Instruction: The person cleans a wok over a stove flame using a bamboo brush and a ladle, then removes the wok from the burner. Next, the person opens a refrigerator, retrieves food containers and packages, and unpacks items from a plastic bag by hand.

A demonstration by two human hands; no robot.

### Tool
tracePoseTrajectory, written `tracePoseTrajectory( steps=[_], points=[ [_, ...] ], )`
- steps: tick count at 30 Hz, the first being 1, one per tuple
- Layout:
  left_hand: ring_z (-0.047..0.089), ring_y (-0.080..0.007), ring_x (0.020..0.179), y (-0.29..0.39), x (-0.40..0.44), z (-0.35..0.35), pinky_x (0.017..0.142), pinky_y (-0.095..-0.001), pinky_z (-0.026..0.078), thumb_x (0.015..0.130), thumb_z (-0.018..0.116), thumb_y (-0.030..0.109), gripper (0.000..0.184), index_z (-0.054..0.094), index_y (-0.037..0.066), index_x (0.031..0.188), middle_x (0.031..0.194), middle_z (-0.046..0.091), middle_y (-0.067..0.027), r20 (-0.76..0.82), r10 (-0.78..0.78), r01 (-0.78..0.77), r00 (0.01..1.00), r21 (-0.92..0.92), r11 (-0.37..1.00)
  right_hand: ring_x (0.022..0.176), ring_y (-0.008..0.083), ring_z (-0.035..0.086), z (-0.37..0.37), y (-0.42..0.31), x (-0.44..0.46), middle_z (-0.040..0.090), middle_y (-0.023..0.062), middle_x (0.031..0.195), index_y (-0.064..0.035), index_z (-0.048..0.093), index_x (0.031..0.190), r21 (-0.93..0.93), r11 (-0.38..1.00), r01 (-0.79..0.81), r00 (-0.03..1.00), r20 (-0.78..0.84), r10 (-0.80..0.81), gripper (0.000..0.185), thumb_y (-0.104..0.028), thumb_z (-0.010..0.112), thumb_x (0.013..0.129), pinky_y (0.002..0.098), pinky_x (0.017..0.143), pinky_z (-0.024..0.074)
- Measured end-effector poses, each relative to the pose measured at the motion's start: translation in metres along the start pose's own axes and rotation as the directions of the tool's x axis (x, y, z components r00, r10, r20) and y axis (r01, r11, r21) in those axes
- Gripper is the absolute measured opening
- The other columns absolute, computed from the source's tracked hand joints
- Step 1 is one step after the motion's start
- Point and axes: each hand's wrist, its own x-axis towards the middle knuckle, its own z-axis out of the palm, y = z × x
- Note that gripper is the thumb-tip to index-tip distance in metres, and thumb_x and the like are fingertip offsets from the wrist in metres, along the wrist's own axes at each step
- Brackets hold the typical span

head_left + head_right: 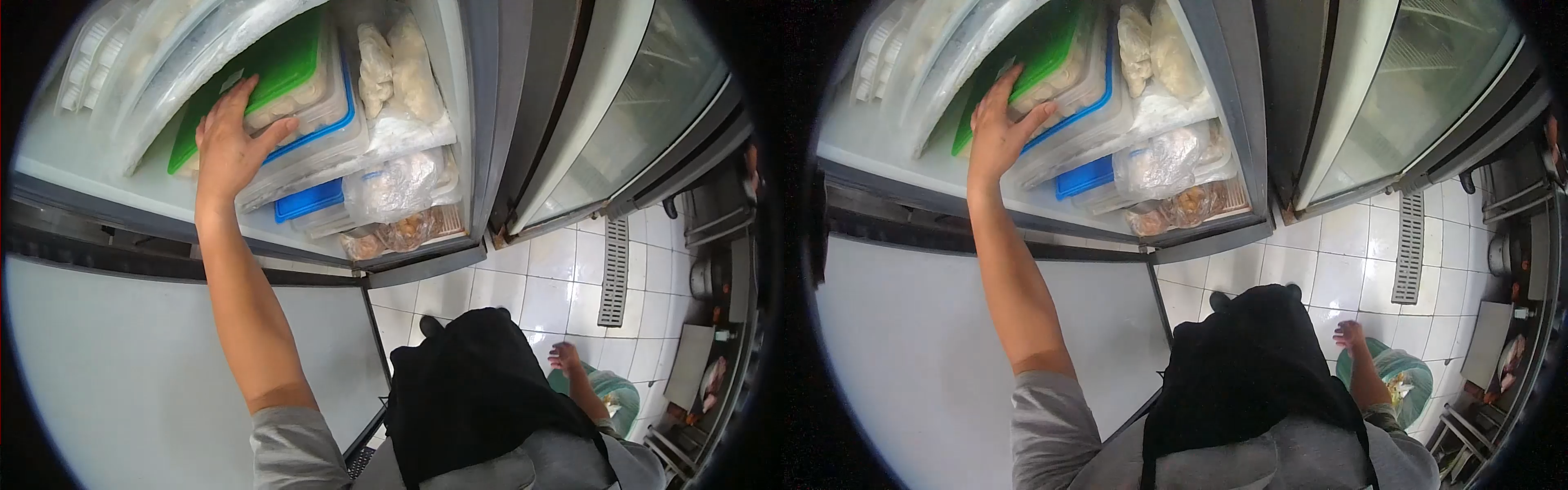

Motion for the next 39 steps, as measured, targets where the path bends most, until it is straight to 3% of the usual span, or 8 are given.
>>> tracePoseTrajectory(
  steps=[5,6,8,13,17,22,32,39],
  points=[
    [0.051,-0.0354,0.121,0.033,-0.021,0.007,0.106,-0.0443,0.034,0.081,0.076,0.032,0.059,0.056,0.004,0.129,0.124,0.059,-0.0168,-0.386,-0.032,0.008,0.922,-0.062,0.998,0.072,0.0263,0.068,-0.028,0.118,0.015,0.067,0.0123,0.095,-0.0084,0.058,0.115,0.118,0.979,-0.169,0.967,0.212,0.142,0.028,-0.026,0.049,0.095,0.0380,0.058,0.0518],
    [0.052,-0.0338,0.119,0.053,-0.037,0.006,0.105,-0.0430,0.035,0.082,0.076,0.030,0.056,0.056,0.003,0.128,0.121,0.059,-0.0175,-0.424,-0.160,0.074,0.892,-0.212,0.974,0.072,0.0262,0.068,-0.062,0.174,0.076,0.068,0.0119,0.093,-0.0096,0.059,0.114,0.415,0.723,-0.552,0.558,0.829,-0.050,0.028,-0.026,0.047,0.095,0.0376,0.058,0.0523],
    [0.053,-0.0310,0.115,0.093,-0.082,0.017,0.102,-0.0415,0.038,0.085,0.075,0.028,0.053,0.055,0.000,0.126,0.119,0.058,-0.0184,-0.307,-0.389,0.244,0.868,-0.419,0.875,0.072,0.0266,0.068,-0.019,0.147,0.033,0.068,0.0119,0.091,-0.0087,0.059,0.113,0.005,0.967,-0.255,0.962,0.101,0.253,0.027,-0.024,0.047,0.094,0.0383,0.058,0.0532],
    [0.048,-0.0333,0.119,0.127,-0.162,0.164,0.100,-0.0423,0.040,0.085,0.074,0.035,0.065,0.047,-0.003,0.132,0.132,0.048,-0.0188,0.217,-0.731,0.634,0.647,-0.685,0.358,0.070,0.0235,0.068,0.016,0.110,0.003,0.068,0.0108,0.091,-0.0070,0.059,0.113,0.173,0.978,-0.115,0.993,0.054,0.107,0.026,-0.025,0.052,0.094,0.0351,0.057,0.0541],
    [0.055,-0.0226,0.102,0.139,-0.136,0.158,0.087,-0.0365,0.048,0.089,0.070,0.040,0.060,0.050,-0.002,0.127,0.120,0.055,-0.0137,0.661,-0.548,0.643,0.512,-0.718,-0.266,0.071,0.0200,0.069,0.064,0.054,-0.064,0.068,0.0106,0.092,-0.0047,0.058,0.113,0.127,0.988,0.092,0.995,-0.047,-0.087,0.029,-0.027,0.055,0.094,0.0312,0.058,0.0543],
    [0.057,-0.0125,0.078,0.133,-0.148,0.189,0.071,-0.0304,0.049,0.089,0.069,0.043,0.048,0.057,0.005,0.116,0.092,0.060,-0.0017,0.737,-0.415,0.586,0.533,-0.675,-0.447,0.070,0.0190,0.067,0.101,0.090,-0.111,0.067,0.0093,0.091,-0.0044,0.059,0.111,0.133,0.991,0.029,0.998,-0.064,-0.020,0.026,-0.026,0.057,0.095,0.0316,0.059,0.0530],
    [0.058,-0.0188,0.100,0.119,-0.180,0.170,0.085,-0.0340,0.048,0.093,0.065,0.037,0.041,0.058,0.003,0.115,0.105,0.059,-0.0081,0.626,-0.491,0.558,0.606,-0.774,-0.299,0.063,0.0182,0.065,0.052,0.231,-0.089,0.067,0.0103,0.086,-0.0027,0.060,0.106,0.148,0.966,-0.211,0.975,-0.035,0.218,0.021,-0.021,0.056,0.096,0.0317,0.053,0.0521],
    [0.055,-0.0102,0.088,0.147,-0.315,0.169,0.081,-0.0243,0.045,0.099,0.055,0.022,0.020,0.059,0.003,0.104,0.093,0.058,-0.0022,0.619,-0.391,0.732,0.681,-0.589,0.342,0.082,0.0251,0.066,0.121,0.289,-0.068,0.067,0.0156,0.095,0.0014,0.057,0.118,-0.049,0.992,-0.117,0.993,-0.040,0.115,0.045,-0.031,0.065,0.089,0.0362,0.071,0.0528]
  ],
)
